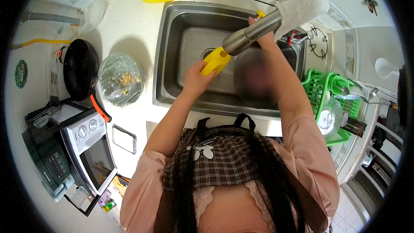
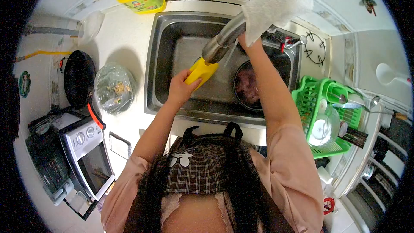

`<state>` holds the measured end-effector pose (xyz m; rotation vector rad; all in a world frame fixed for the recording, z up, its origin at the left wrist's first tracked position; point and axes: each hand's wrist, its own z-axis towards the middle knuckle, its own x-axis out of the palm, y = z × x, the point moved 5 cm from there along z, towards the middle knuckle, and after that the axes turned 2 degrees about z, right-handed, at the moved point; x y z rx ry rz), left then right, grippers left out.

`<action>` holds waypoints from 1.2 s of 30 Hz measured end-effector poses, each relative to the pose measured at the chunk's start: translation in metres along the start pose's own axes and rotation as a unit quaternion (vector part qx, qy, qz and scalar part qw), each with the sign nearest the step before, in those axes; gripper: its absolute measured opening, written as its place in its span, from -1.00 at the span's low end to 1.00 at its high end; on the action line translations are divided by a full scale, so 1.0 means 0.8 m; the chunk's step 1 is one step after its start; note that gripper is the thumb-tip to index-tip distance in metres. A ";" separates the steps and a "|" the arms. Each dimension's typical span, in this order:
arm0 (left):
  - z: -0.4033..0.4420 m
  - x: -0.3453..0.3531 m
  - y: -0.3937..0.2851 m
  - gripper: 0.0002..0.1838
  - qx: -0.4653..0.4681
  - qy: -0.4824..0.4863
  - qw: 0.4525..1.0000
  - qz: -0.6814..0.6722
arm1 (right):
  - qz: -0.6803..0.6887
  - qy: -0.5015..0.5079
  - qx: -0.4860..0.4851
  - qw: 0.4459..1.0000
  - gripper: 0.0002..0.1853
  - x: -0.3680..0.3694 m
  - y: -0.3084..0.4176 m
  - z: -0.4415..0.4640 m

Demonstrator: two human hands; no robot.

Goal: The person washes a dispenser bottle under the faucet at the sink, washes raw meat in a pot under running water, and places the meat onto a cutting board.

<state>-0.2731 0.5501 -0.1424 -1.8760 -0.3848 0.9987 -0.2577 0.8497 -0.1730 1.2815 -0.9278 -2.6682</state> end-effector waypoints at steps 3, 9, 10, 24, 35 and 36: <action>0.001 0.001 0.002 -0.66 -0.005 -0.002 1.000 0.022 | -0.004 0.013 0.004 1.000 -0.57 0.004 -0.007 -0.004; 0.003 0.006 0.007 -0.65 0.009 -0.017 1.000 0.020 | -0.036 0.019 -0.011 0.999 -0.50 0.003 0.000 0.001; 0.003 0.005 0.004 -0.65 0.008 -0.018 1.000 0.020 | -0.040 0.020 -0.017 0.999 -0.49 0.000 0.008 0.003; 0.007 0.014 0.013 -0.65 -0.024 -0.006 1.000 0.005 | -0.020 0.006 -0.021 1.000 -0.55 -0.002 0.008 0.001; 0.021 0.044 0.075 -0.68 -0.011 0.012 1.000 0.026 | -0.063 -0.001 -0.026 0.998 -0.58 -0.008 0.016 0.003; 0.021 0.047 0.079 -0.68 -0.010 0.011 1.000 0.027 | -0.065 0.004 -0.025 0.998 -0.58 -0.007 0.015 0.002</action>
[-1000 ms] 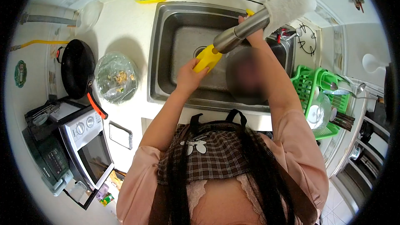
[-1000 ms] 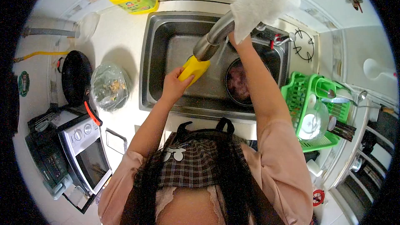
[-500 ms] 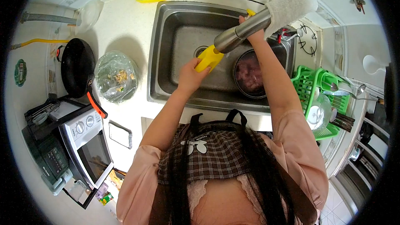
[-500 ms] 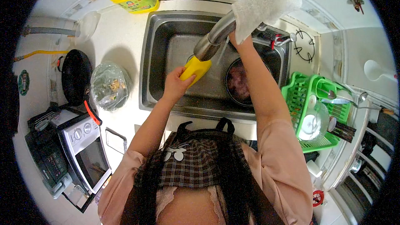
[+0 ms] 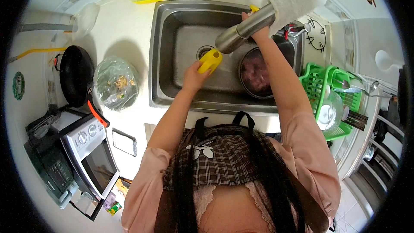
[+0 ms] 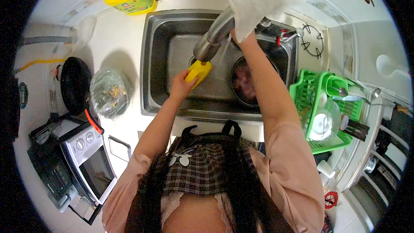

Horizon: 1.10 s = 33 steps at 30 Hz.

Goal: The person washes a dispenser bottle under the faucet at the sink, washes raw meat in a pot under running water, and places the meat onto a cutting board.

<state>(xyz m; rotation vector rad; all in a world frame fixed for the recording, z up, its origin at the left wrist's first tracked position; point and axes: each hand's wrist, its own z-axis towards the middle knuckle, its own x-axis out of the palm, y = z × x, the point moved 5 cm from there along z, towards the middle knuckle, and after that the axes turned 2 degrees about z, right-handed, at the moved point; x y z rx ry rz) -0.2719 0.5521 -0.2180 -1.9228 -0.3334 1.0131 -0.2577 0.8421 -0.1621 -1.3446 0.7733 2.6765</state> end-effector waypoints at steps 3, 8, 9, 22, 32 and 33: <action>0.002 0.005 0.003 -0.68 0.030 -0.014 0.999 0.032 | 0.009 -0.002 0.005 1.000 -0.60 0.004 -0.003 -0.001; 0.004 0.008 -0.001 -0.68 0.009 -0.017 0.998 0.065 | 0.000 0.012 -0.022 1.000 -0.64 0.001 0.006 0.000; 0.006 0.008 -0.001 -0.67 0.002 -0.022 0.998 0.064 | 0.019 0.006 -0.023 1.000 -0.65 -0.005 0.011 0.005; 0.004 0.007 -0.009 -0.68 -0.003 -0.025 0.996 0.081 | -0.022 -0.002 -0.112 0.993 -0.55 -0.013 0.017 -0.002; 0.006 0.010 0.000 -0.64 0.020 -0.044 0.992 0.115 | -0.041 -0.004 -0.160 0.986 -0.66 -0.031 0.040 0.016; 0.006 0.011 0.003 -0.60 0.013 -0.028 0.993 0.116 | -0.029 0.003 -0.153 0.988 -0.65 -0.030 0.040 0.017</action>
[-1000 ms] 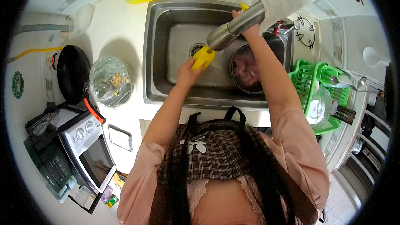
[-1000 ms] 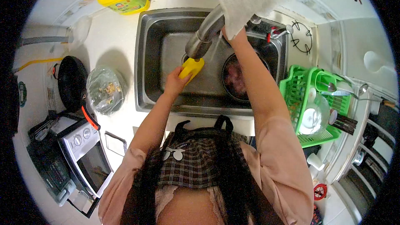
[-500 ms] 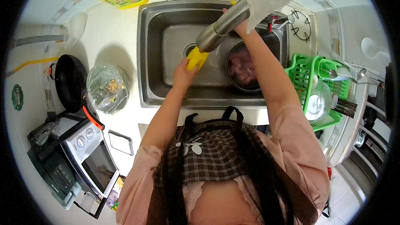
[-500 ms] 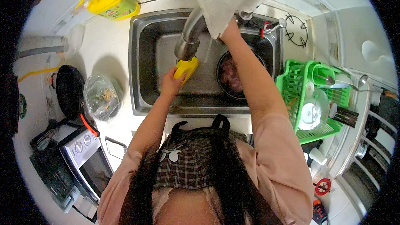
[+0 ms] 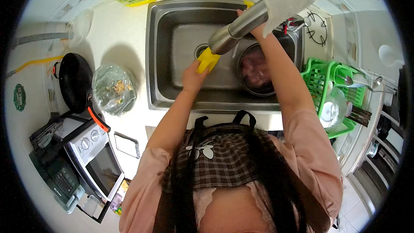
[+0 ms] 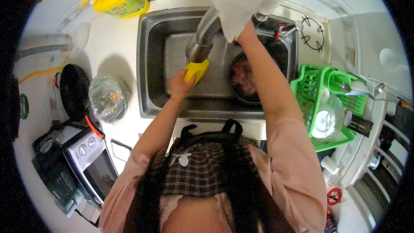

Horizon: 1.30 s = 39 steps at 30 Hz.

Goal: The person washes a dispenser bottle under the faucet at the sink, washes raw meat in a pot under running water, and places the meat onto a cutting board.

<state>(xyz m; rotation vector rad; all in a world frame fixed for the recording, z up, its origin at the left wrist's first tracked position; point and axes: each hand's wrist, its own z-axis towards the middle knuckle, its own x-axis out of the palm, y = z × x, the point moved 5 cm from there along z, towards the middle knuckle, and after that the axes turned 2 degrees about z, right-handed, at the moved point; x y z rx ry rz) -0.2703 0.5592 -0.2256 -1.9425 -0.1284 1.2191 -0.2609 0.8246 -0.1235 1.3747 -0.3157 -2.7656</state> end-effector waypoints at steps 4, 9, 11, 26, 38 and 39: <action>-0.001 0.004 0.003 -0.64 0.013 -0.026 0.999 0.015 | 0.050 -0.030 0.052 0.997 -0.63 0.003 -0.011 -0.005; -0.003 0.000 -0.004 -0.58 0.010 -0.011 0.999 0.031 | 0.018 -0.033 0.063 0.997 -0.65 0.028 -0.030 -0.030; -0.002 0.001 -0.005 -0.59 0.005 -0.007 0.999 0.033 | 0.067 0.030 0.120 0.990 -0.62 0.040 -0.042 -0.038; -0.001 0.001 -0.005 -0.62 0.001 -0.002 0.999 0.036 | 0.022 0.065 0.143 0.987 -0.51 0.055 -0.050 -0.046; 0.000 0.003 -0.005 -0.61 0.024 -0.027 0.998 0.043 | 0.035 0.004 0.072 0.997 -0.52 0.019 -0.020 -0.019; 0.000 0.003 -0.005 -0.61 0.023 -0.031 0.998 0.039 | 0.040 -0.007 0.067 0.997 -0.52 0.016 -0.018 -0.016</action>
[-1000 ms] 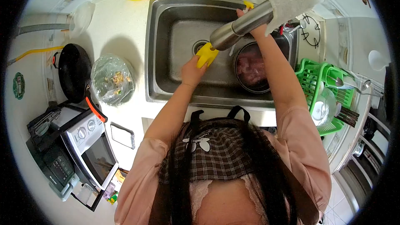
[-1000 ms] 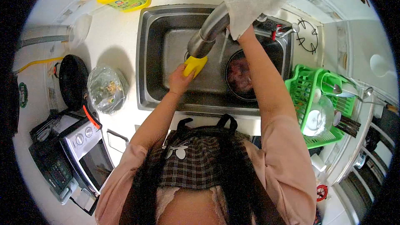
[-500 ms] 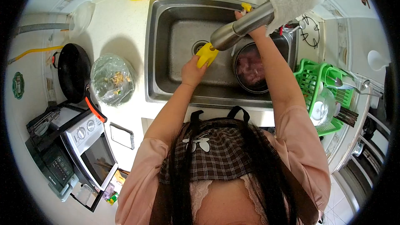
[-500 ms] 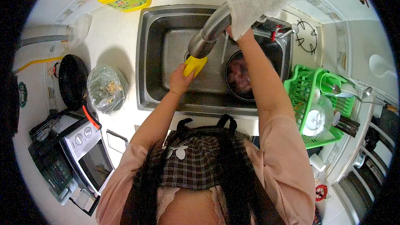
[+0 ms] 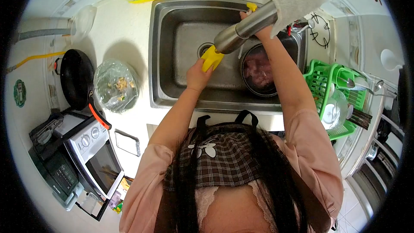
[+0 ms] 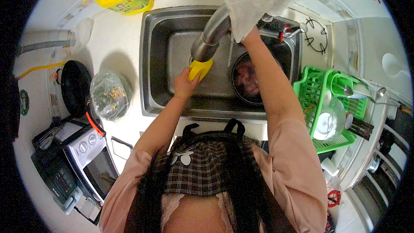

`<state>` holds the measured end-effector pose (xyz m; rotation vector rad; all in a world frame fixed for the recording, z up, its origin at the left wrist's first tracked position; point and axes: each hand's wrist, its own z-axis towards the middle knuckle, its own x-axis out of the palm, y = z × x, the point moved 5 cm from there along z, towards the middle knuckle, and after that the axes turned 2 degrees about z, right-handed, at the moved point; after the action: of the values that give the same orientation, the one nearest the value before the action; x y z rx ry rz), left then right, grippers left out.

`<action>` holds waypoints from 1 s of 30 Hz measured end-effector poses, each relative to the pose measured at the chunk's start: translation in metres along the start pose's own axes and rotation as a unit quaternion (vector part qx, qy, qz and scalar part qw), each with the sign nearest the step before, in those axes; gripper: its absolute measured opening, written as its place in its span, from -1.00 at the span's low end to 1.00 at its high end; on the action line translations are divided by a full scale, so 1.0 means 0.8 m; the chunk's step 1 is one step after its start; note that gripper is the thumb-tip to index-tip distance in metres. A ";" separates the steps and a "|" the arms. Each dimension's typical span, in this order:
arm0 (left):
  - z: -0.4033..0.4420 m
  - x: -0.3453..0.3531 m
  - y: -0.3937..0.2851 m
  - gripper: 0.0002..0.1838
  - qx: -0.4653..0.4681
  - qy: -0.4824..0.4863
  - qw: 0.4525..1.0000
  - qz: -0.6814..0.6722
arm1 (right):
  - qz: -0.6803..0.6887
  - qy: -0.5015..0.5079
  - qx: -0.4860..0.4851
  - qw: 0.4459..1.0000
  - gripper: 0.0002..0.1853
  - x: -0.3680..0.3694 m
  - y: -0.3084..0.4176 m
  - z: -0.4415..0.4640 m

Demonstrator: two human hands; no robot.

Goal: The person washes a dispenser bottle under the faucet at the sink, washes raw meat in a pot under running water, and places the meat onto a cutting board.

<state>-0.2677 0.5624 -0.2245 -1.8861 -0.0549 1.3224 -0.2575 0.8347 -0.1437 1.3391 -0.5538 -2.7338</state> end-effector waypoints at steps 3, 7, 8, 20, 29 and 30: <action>0.000 -0.001 -0.001 -0.61 -0.001 0.002 1.000 0.012 | 0.045 0.005 0.017 0.999 -0.54 -0.006 0.005 0.006; -0.001 -0.005 -0.003 -0.61 -0.012 0.010 1.000 0.017 | 0.003 -0.019 -0.026 0.999 -0.57 -0.009 0.009 0.006; -0.001 -0.005 -0.003 -0.62 -0.008 0.006 1.000 0.016 | -0.001 -0.019 -0.024 1.000 -0.58 -0.005 0.006 0.004; -0.007 -0.008 0.010 -0.66 -0.025 0.003 0.999 -0.031 | -0.012 -0.029 -0.068 0.997 -0.68 -0.017 0.025 0.018; -0.002 -0.005 0.003 -0.64 -0.026 0.016 1.000 0.002 | -0.013 -0.033 -0.048 0.998 -0.67 -0.019 0.031 0.008; 0.000 -0.003 0.002 -0.64 -0.016 0.014 1.000 0.003 | -0.003 -0.020 -0.029 0.999 -0.67 -0.018 0.031 0.008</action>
<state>-0.2695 0.5603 -0.2233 -1.9328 -0.0566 1.3072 -0.2563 0.8167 -0.1207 1.2787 -0.4688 -2.7632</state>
